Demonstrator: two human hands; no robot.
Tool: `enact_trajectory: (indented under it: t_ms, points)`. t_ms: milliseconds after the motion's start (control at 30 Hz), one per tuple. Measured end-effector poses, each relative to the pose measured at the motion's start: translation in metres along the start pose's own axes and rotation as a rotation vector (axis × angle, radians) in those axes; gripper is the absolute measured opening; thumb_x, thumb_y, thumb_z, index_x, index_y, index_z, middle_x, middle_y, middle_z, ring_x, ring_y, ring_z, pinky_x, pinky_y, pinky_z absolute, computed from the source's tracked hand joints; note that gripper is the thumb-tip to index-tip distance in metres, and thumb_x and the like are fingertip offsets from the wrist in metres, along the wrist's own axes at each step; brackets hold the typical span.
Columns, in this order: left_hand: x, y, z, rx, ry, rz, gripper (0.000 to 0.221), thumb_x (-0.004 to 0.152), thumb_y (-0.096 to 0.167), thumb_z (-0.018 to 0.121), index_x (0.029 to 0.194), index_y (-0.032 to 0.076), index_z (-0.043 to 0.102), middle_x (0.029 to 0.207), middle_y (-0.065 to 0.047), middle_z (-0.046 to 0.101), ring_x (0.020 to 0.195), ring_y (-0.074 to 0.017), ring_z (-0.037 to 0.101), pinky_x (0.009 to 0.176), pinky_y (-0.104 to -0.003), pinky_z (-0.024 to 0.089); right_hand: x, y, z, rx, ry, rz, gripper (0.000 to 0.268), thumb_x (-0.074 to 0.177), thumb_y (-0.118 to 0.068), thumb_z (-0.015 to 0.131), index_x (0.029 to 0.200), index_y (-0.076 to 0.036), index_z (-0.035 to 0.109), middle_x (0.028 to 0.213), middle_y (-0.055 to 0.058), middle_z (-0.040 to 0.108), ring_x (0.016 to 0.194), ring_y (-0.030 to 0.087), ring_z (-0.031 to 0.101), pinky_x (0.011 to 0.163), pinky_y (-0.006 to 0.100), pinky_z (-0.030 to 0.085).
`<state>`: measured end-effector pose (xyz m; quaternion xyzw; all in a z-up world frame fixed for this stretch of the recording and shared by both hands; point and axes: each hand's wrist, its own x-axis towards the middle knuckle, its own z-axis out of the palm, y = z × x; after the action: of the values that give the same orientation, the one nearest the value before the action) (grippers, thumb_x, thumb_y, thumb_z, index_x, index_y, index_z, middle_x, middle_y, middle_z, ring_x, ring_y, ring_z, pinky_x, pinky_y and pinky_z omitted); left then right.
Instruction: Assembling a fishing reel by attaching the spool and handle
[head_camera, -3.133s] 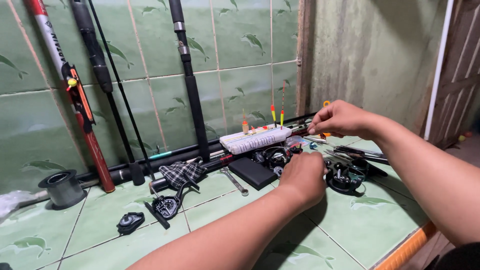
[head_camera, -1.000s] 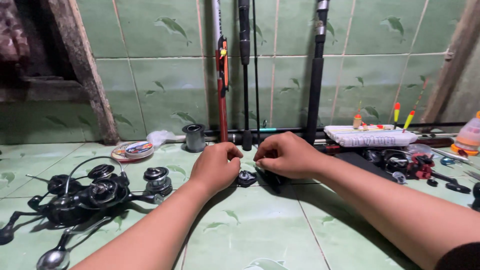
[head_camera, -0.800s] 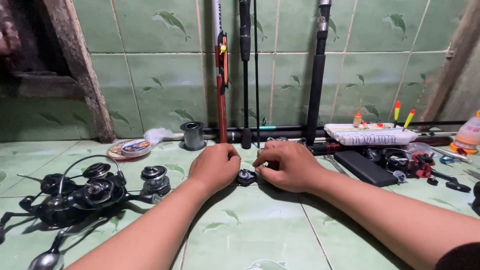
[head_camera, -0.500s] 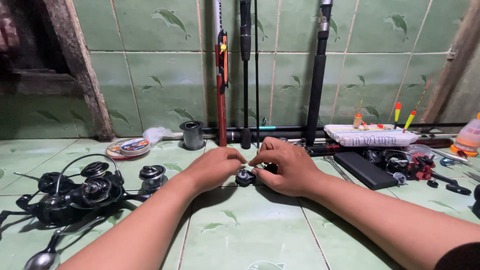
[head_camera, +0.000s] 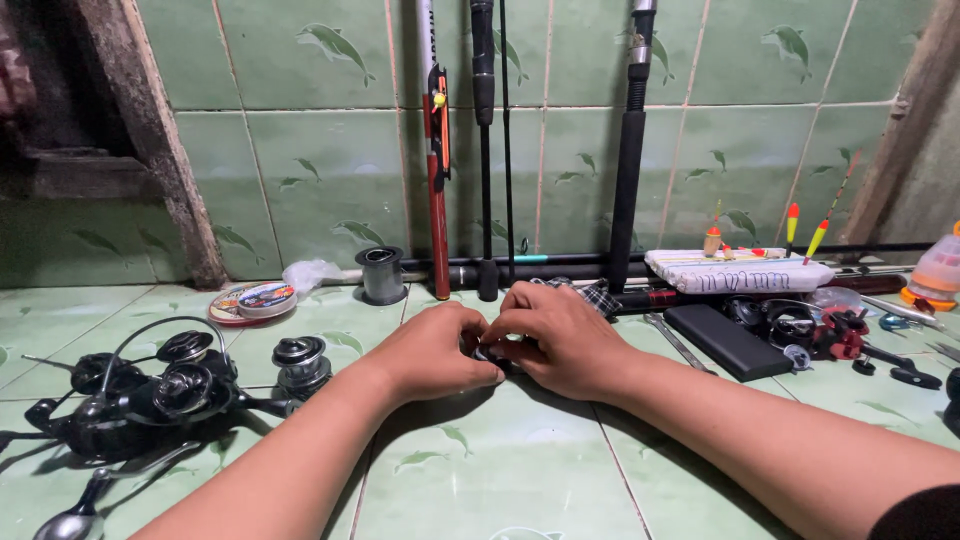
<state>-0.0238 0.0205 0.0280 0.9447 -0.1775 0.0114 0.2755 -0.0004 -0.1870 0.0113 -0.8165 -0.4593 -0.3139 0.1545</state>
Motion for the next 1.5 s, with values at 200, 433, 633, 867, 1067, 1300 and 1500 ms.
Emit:
enact_trajectory:
  t_ms: [200,433,633,867,1067,1300,1500]
  points:
    - [0.005,-0.002,0.005,0.004,0.037,0.023,0.045,0.07,0.041,0.078,0.107,0.015,0.077,0.109,-0.002,0.068,0.112,-0.0285,0.066,0.098,-0.044,0.053,0.0,0.004,0.002,0.011,0.005,0.063,0.009,0.089,-0.027,0.073,0.086,-0.022,0.066,0.086,-0.005,0.059,0.077,0.026,0.066,0.068,0.038,0.045]
    - [0.005,-0.004,0.008,0.006,0.059,0.028,0.048,0.072,0.04,0.078,0.113,0.015,0.076,0.111,-0.005,0.069,0.115,-0.0292,0.067,0.099,-0.044,0.053,-0.004,0.007,0.004,0.281,0.071,0.304,0.008,0.095,-0.024,0.068,0.09,-0.017,0.069,0.082,0.003,0.062,0.078,0.028,0.068,0.072,0.039,0.05]
    - [-0.001,0.003,0.006,-0.078,0.096,0.038,0.061,0.076,0.043,0.079,0.126,0.009,0.071,0.119,-0.01,0.068,0.124,-0.0329,0.063,0.106,-0.046,0.05,-0.004,0.016,0.012,0.653,0.266,0.501,0.01,0.097,-0.018,0.066,0.096,-0.011,0.073,0.078,-0.004,0.055,0.075,0.01,0.054,0.073,0.031,0.048]
    - [0.013,-0.003,0.022,-0.307,0.444,0.185,0.016,0.082,0.024,0.079,0.095,0.016,0.08,0.086,-0.001,0.073,0.069,-0.0174,0.069,0.068,-0.032,0.054,0.0,0.01,0.013,0.819,0.359,0.525,0.011,0.096,-0.014,0.066,0.097,-0.006,0.073,0.068,-0.002,0.052,0.066,0.007,0.047,0.062,0.023,0.04]
    - [0.018,-0.003,0.027,-0.369,0.5,0.209,0.012,0.081,0.018,0.079,0.093,0.016,0.081,0.082,0.001,0.074,0.063,-0.0153,0.068,0.061,-0.029,0.052,0.002,0.004,0.012,0.796,0.385,0.466,0.01,0.096,-0.012,0.068,0.097,-0.004,0.075,0.067,-0.001,0.054,0.066,0.008,0.047,0.063,0.024,0.04]
    - [0.018,-0.005,0.023,-0.343,0.549,0.291,0.013,0.087,0.016,0.074,0.099,0.015,0.079,0.082,-0.003,0.074,0.061,-0.0185,0.068,0.058,-0.03,0.052,0.002,-0.006,0.008,0.629,0.467,0.318,0.007,0.095,-0.014,0.075,0.095,-0.008,0.079,0.069,0.002,0.061,0.071,0.01,0.052,0.071,0.026,0.046]
    - [0.016,-0.002,0.02,-0.389,0.541,0.29,0.015,0.091,0.012,0.068,0.101,0.015,0.079,0.084,-0.005,0.073,0.063,-0.02,0.066,0.061,-0.032,0.053,-0.002,0.001,0.003,0.372,0.566,0.56,0.014,0.1,-0.019,0.067,0.101,-0.014,0.08,0.071,0.007,0.069,0.074,0.013,0.062,0.075,0.033,0.052]
